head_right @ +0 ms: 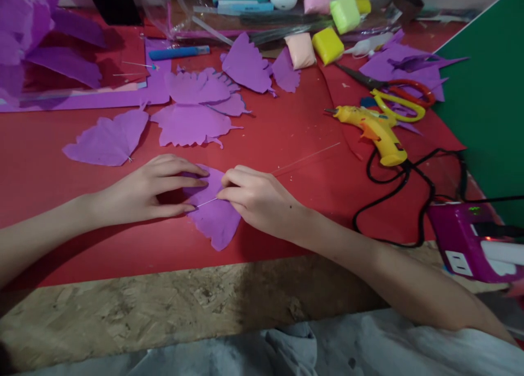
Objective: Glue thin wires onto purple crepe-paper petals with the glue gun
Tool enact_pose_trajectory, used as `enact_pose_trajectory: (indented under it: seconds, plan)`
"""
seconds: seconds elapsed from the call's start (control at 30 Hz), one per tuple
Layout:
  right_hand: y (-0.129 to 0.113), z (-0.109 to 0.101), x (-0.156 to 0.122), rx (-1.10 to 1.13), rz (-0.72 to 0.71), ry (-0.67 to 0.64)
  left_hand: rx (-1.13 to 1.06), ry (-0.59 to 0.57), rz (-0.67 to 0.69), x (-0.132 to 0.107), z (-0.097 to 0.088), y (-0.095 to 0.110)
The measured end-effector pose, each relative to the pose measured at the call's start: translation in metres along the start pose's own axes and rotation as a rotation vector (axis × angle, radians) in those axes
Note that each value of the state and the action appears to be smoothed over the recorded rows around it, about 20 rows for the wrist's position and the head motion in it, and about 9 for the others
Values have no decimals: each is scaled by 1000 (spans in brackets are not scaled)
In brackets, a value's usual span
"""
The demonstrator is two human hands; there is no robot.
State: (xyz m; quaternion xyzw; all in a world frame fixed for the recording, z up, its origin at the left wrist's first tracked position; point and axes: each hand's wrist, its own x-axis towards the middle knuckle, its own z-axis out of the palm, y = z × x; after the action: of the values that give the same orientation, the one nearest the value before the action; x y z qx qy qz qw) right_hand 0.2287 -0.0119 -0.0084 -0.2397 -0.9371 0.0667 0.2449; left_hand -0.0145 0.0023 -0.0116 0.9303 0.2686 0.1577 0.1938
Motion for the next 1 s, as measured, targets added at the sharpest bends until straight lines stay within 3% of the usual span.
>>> enact_pose_trajectory:
  seconds: [0.17, 0.33, 0.53, 1.0]
  plan:
    - [-1, -5, 0, 8, 9, -55, -11, 22, 25, 0, 1, -2]
    - [10, -19, -5, -34, 156, -153, -8, -4, -17, 0, 1, -2]
    - [23, -23, -16, 36, 247, -110, -3, 26, 6, 0, 1, -2]
    - [26, -17, -17, 175, 349, -89, -9, -6, -52, 0, 0, -2]
